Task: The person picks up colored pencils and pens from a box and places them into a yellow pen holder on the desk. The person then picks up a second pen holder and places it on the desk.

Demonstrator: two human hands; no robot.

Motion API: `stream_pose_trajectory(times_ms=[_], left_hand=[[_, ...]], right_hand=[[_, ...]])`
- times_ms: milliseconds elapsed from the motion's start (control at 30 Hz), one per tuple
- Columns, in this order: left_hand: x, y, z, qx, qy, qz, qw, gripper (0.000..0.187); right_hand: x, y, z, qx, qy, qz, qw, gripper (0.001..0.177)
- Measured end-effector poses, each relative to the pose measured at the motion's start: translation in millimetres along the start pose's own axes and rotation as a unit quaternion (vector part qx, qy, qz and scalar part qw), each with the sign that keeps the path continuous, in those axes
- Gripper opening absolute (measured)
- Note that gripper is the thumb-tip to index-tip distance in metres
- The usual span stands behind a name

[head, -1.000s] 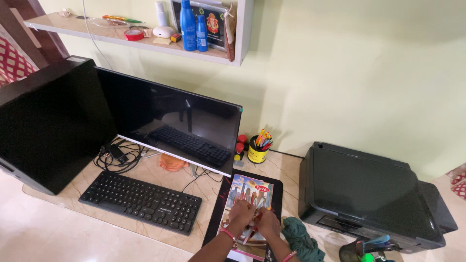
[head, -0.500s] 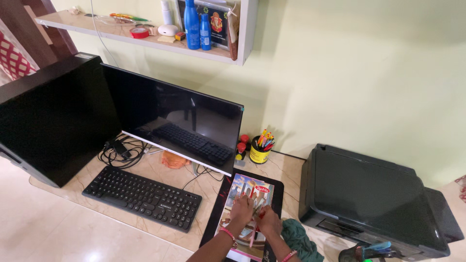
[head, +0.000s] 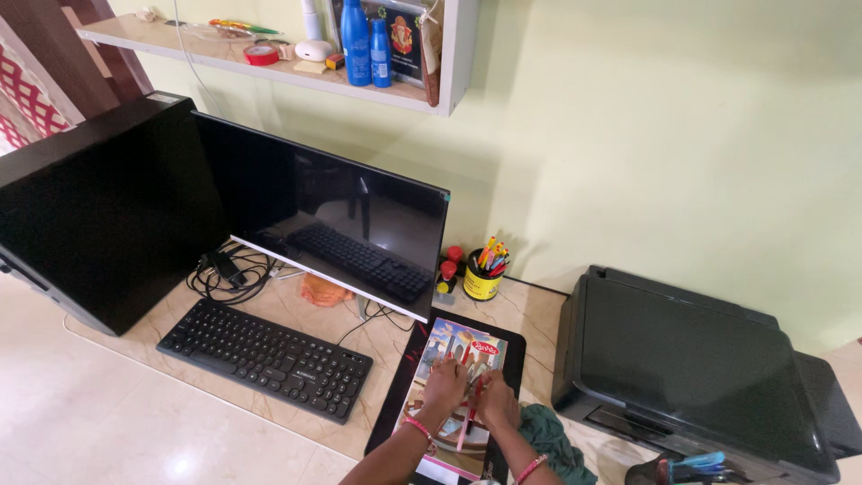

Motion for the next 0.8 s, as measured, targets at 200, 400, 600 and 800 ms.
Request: stream_pose_trajectory(times_ms=[200, 400, 600, 800], left_hand=[[6.8, 5.4, 1.9, -0.061, 0.000, 0.095, 0.994, 0.041], [-2.1, -8.0, -8.2, -0.004, 0.016, 0.013, 1.000, 0.041], [-1.8, -12.8, -10.1, -0.023, -0.018, 0.029, 0.999, 0.040], [-7.4, -12.8, -9.8, -0.028, -0.047, 0.086, 0.995, 0.034]], right_hand=[[-4.4, 7.9, 7.8, 0.004, -0.014, -0.012, 1.000, 0.057], [-19.1, 22.3, 21.6, 0.012, 0.044, 0.003, 0.999, 0.062], [-49.8, 42.6, 46.0, -0.018, 0.243, -0.007, 0.970, 0.027], [-60.8, 53.0, 43.0, 0.039, 0.347, -0.004, 0.937, 0.018]])
Point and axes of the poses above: each hand's wrist, its own y-axis towards the middle knuckle, its own z-axis out of the palm, x = y × z, the point moved 3 cm from there along y, towards the middle knuckle, and after that the axes turned 8 degrees about -z, right-handed, at the moved point
